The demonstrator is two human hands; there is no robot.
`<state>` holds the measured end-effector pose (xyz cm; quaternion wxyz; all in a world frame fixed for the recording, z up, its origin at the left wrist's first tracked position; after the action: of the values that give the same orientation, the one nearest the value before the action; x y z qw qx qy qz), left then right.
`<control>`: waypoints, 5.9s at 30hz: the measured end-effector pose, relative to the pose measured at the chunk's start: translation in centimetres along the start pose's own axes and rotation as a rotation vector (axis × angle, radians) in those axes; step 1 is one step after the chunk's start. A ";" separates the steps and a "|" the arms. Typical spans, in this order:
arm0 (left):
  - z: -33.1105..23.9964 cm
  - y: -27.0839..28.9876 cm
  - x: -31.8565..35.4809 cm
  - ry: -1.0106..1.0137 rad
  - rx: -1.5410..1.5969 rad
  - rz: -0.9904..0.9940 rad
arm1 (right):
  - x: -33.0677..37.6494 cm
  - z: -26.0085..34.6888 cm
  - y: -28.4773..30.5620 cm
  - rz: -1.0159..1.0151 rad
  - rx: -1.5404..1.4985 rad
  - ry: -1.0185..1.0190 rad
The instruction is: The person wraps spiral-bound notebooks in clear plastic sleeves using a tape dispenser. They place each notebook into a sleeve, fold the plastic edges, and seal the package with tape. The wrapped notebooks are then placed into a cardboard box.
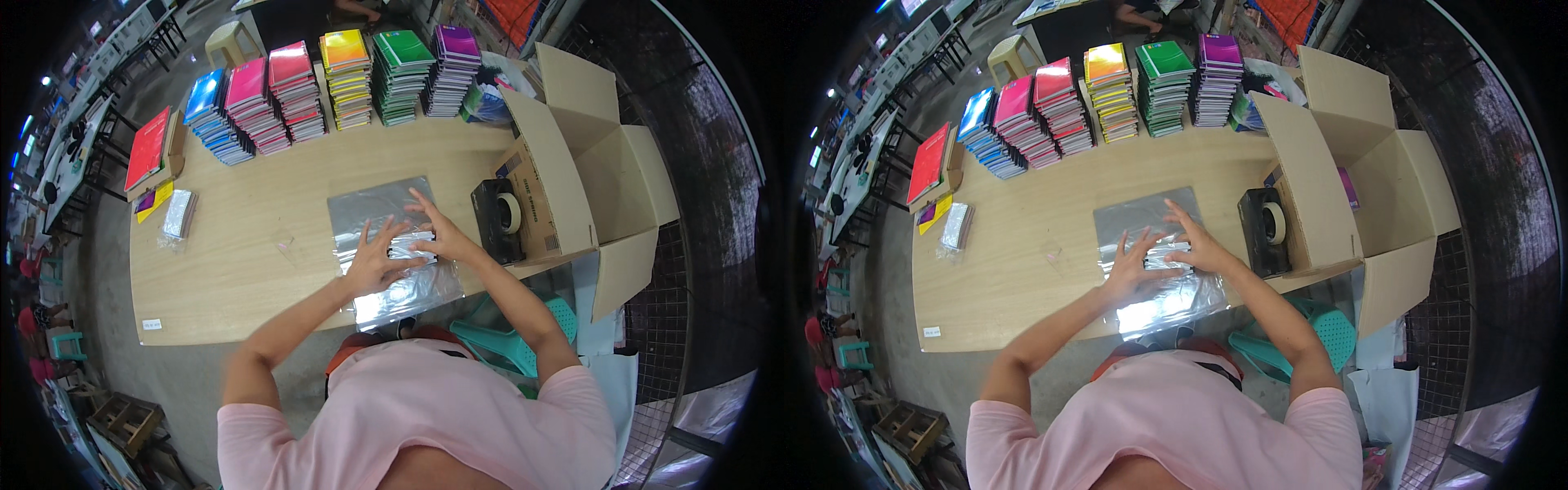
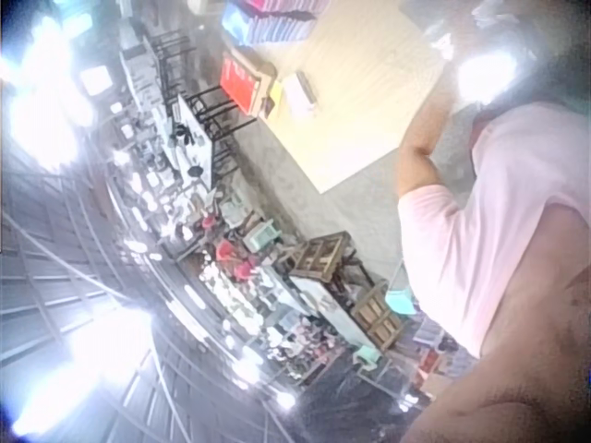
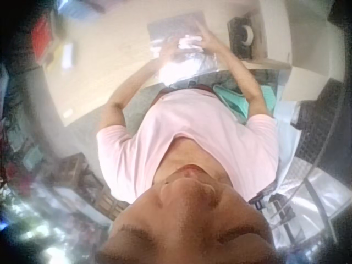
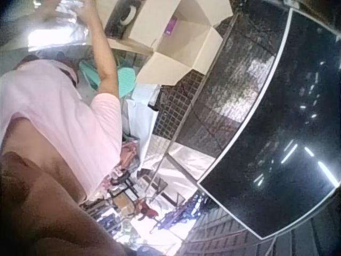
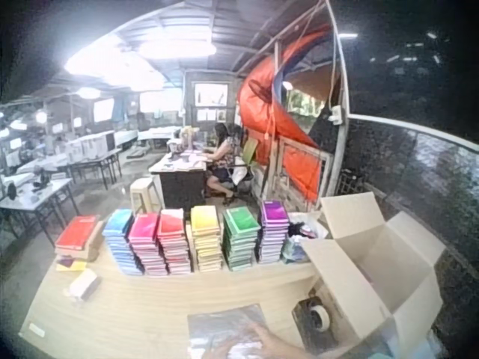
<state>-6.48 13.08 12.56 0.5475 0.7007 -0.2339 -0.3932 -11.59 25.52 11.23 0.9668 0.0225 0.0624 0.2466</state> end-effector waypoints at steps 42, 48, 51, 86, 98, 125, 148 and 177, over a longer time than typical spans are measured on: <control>2.1 -3.9 1.3 0.875 0.925 -0.513 | 8.2 3.9 -2.4 -0.384 0.458 0.320; 1.6 -3.6 1.8 0.932 0.925 -0.535 | 18.8 2.8 11.4 -1.167 0.732 -0.274; 1.5 -3.9 1.3 0.914 0.945 -0.526 | 20.9 -3.4 15.4 -1.102 0.821 -0.639; 0.7 -3.6 1.6 0.809 0.906 -0.555 | 7.7 0.6 -0.9 -0.713 0.325 -0.460; -0.3 1.7 -0.4 0.409 0.412 -0.110 | 10.1 -2.7 -2.7 -0.757 -0.470 -0.515; -0.7 -0.4 2.4 0.330 0.656 -0.135 | 11.2 -10.1 -2.5 -0.445 -1.134 -0.953; 2.1 -11.2 5.6 0.607 -0.135 0.672 | 21.5 32.5 29.1 -0.883 1.340 -0.002; 2.9 -9.2 5.2 0.597 0.034 0.681 | -0.2 28.4 29.3 -0.117 0.999 -0.410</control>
<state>-6.72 10.14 2.05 0.6777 0.6752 -0.2895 0.0326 -21.91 50.74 41.54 0.8429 0.5236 -0.0167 0.1231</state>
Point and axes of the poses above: each hand's wrist, its own x-axis away from the middle knuckle, its own y-axis out of the back of the hand, z = x × y, the point moved 8 cm from there along -x, towards the middle knuckle, and after that the axes turned 11 degrees about -x, right-handed, at the moved point
